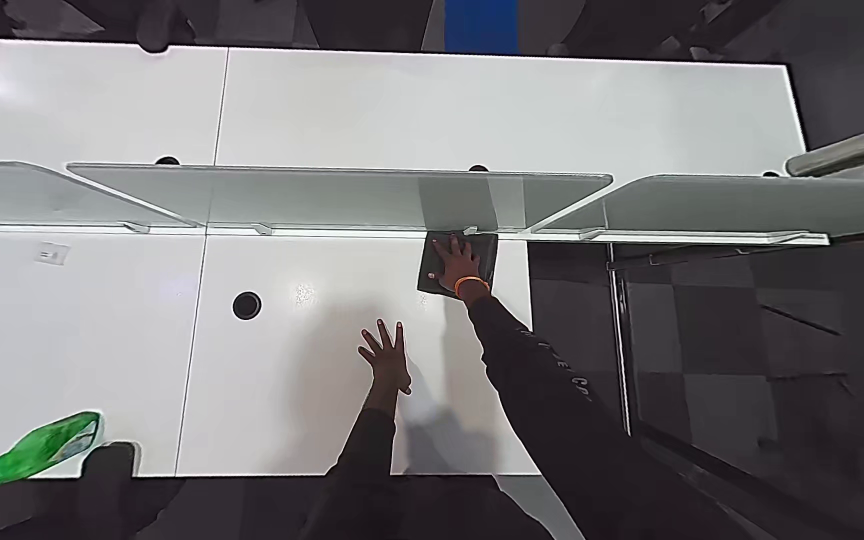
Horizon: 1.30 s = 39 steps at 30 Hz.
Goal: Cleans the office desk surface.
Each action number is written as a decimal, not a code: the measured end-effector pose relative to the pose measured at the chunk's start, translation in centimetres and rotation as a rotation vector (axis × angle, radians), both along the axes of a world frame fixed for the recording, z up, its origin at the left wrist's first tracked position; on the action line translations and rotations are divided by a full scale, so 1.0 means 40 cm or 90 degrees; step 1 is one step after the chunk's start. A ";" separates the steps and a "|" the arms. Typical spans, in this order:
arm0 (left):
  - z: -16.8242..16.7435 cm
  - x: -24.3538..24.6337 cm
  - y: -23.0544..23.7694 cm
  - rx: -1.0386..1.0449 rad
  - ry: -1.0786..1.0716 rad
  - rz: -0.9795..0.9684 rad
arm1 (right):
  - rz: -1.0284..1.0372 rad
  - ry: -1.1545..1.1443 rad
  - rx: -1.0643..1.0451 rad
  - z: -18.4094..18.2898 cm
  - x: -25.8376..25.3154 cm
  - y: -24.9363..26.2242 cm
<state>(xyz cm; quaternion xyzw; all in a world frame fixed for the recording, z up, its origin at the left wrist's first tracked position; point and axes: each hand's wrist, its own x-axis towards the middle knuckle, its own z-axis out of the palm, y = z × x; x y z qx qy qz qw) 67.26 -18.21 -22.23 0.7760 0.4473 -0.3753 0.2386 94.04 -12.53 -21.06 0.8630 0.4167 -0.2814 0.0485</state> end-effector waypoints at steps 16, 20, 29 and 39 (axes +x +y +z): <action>-0.011 0.005 -0.010 0.033 0.028 -0.024 | -0.029 0.064 -0.022 0.020 -0.231 -0.537; -0.007 0.006 -0.007 0.034 0.025 -0.020 | -0.036 0.077 -0.078 0.037 -0.306 -0.665; -0.010 0.004 -0.009 0.031 0.026 -0.017 | 0.037 0.085 -0.094 0.024 -0.243 -0.558; -0.002 0.002 -0.003 0.008 0.002 0.001 | 0.039 0.074 -0.020 0.005 -0.058 -0.117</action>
